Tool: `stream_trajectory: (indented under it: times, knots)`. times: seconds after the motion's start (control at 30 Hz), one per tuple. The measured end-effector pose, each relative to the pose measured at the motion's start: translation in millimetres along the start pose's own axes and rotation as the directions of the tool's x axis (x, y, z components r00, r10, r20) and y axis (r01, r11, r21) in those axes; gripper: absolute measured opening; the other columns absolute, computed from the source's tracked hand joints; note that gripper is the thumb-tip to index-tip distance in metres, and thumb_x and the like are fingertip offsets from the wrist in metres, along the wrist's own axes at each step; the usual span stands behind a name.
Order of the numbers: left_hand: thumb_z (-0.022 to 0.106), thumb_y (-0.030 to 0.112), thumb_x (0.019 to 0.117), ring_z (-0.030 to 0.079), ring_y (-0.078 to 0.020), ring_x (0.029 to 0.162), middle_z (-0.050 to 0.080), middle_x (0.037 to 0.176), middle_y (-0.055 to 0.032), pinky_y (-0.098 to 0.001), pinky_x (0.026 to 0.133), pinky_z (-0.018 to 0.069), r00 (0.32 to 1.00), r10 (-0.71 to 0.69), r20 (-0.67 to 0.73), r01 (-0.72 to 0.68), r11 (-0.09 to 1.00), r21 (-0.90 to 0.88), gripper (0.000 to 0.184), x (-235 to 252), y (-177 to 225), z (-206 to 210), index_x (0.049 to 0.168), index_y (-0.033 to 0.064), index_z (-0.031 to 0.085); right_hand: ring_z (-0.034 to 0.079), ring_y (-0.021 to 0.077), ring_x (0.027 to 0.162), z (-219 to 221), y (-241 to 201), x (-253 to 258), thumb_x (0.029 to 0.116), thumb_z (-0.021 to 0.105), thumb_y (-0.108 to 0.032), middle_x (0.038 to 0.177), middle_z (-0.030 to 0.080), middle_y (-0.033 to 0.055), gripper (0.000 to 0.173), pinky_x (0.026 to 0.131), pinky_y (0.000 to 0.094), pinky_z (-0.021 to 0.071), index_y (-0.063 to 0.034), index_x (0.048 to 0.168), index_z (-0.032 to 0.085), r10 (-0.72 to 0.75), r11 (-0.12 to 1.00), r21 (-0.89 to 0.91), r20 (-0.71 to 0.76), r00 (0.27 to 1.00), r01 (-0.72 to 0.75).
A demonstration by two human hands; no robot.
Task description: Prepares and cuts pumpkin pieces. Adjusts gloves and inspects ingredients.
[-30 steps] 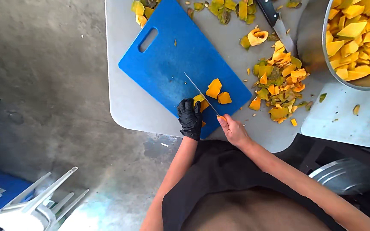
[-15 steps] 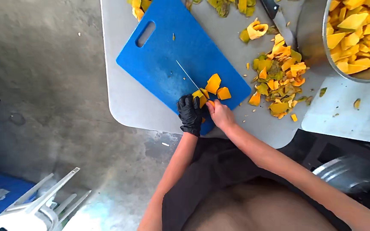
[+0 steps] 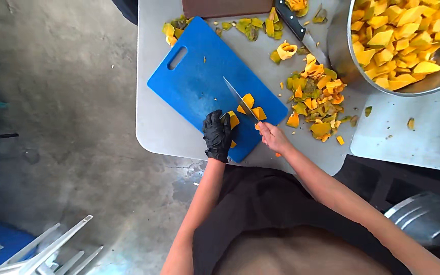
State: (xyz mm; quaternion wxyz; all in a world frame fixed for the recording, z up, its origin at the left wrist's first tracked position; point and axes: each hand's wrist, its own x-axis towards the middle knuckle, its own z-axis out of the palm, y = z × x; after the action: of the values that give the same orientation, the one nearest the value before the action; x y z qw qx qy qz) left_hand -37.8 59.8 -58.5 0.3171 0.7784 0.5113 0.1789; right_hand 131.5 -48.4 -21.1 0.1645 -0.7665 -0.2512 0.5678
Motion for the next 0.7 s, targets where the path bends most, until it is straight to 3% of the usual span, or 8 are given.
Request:
stream_trajectory:
  times: [0.1, 0.27, 0.43, 0.5, 0.57, 0.63, 0.7]
  knots:
    - [0.061, 0.026, 0.0995, 0.060, -0.0415, 0.119, 0.065, 0.125, -0.0223, -0.0576, 0.100, 0.0460, 0.997, 0.069, 0.041, -0.070, 0.998, 0.003, 0.036, 9.5, 24.3, -9.9, 0.125, 0.0024, 0.066, 0.045, 0.0133, 0.048, -9.5, -5.7, 3.1, 0.1127, 0.025, -0.044, 0.066, 0.046, 0.0036, 0.050, 0.046, 0.0288, 0.0431, -0.0093, 0.137, 0.050, 0.007, 0.983, 0.184, 0.059, 0.998, -0.018]
    - [0.057, 0.020, 0.1006, 0.061, -0.0392, 0.120, 0.067, 0.126, -0.0186, -0.0595, 0.099, 0.0452, 0.961, 0.032, 0.274, -0.056, 0.995, 0.083, 0.030, 37.6, 55.2, -14.6, 0.125, 0.0068, 0.069, 0.043, 0.0108, 0.045, -23.9, -7.0, 4.9, 0.1133, 0.024, -0.042, 0.065, 0.045, 0.0014, 0.050, 0.042, 0.0252, 0.0409, -0.0156, 0.153, 0.038, -0.027, 0.951, 0.309, 0.120, 0.992, -0.011]
    - [0.059, 0.020, 0.1005, 0.060, -0.0414, 0.121, 0.065, 0.126, -0.0216, -0.0603, 0.100, 0.0453, 0.927, -0.028, 0.373, -0.025, 0.990, 0.137, 0.033, 45.1, 68.5, -17.6, 0.128, 0.0044, 0.066, 0.042, 0.0075, 0.043, -37.4, 9.3, -14.5, 0.1131, 0.022, -0.042, 0.063, 0.043, -0.0018, 0.046, 0.041, 0.0221, 0.0417, -0.0133, 0.141, 0.043, -0.086, 0.892, 0.448, 0.034, 0.996, 0.062]
    - [0.063, 0.027, 0.1001, 0.058, -0.0436, 0.123, 0.063, 0.129, -0.0244, -0.0616, 0.102, 0.0451, 0.902, -0.056, 0.428, -0.022, 0.984, 0.176, 0.043, 51.4, 79.0, -14.0, 0.136, 0.0037, 0.061, 0.042, 0.0072, 0.043, -46.9, 20.2, -24.1, 0.1131, 0.022, -0.042, 0.063, 0.043, -0.0020, 0.046, 0.041, 0.0216, 0.0425, -0.0131, 0.140, 0.044, -0.055, 0.860, 0.505, -0.042, 0.998, 0.068]
    - [0.072, 0.039, 0.0940, 0.056, -0.0494, 0.124, 0.055, 0.140, -0.0284, -0.0649, 0.096, 0.0473, 0.870, -0.091, 0.485, -0.039, 0.967, 0.250, 0.070, 58.0, 93.7, -5.7, 0.152, 0.0100, 0.047, 0.043, 0.0074, 0.042, -55.9, 31.4, -33.9, 0.1133, 0.021, -0.040, 0.062, 0.043, -0.0019, 0.047, 0.041, 0.0214, 0.0436, -0.0114, 0.142, 0.044, -0.013, 0.838, 0.540, -0.110, 0.994, 0.071]
    - [0.084, 0.057, 0.0766, 0.048, -0.0567, 0.127, 0.031, 0.159, -0.0302, -0.0679, 0.088, 0.0489, 0.814, -0.148, 0.562, -0.091, 0.923, 0.375, 0.108, 60.7, 107.6, 10.2, 0.163, 0.0274, 0.027, 0.044, 0.0079, 0.043, -63.0, 41.4, -43.7, 0.1136, 0.020, -0.039, 0.062, 0.043, -0.0016, 0.047, 0.042, 0.0222, 0.0440, -0.0105, 0.143, 0.043, 0.029, 0.829, 0.556, -0.161, 0.987, 0.066]
    - [0.085, 0.063, 0.0703, 0.040, -0.0604, 0.132, 0.013, 0.167, -0.0275, -0.0701, 0.088, 0.0471, 0.774, -0.178, 0.608, -0.161, 0.873, 0.461, 0.115, 55.3, 111.7, 29.7, 0.163, 0.0387, 0.021, 0.044, 0.0082, 0.043, -65.6, 51.6, -53.4, 0.1136, 0.021, -0.039, 0.062, 0.042, -0.0016, 0.045, 0.042, 0.0227, 0.0444, -0.0100, 0.139, 0.044, 0.057, 0.813, 0.578, -0.194, 0.979, 0.067]
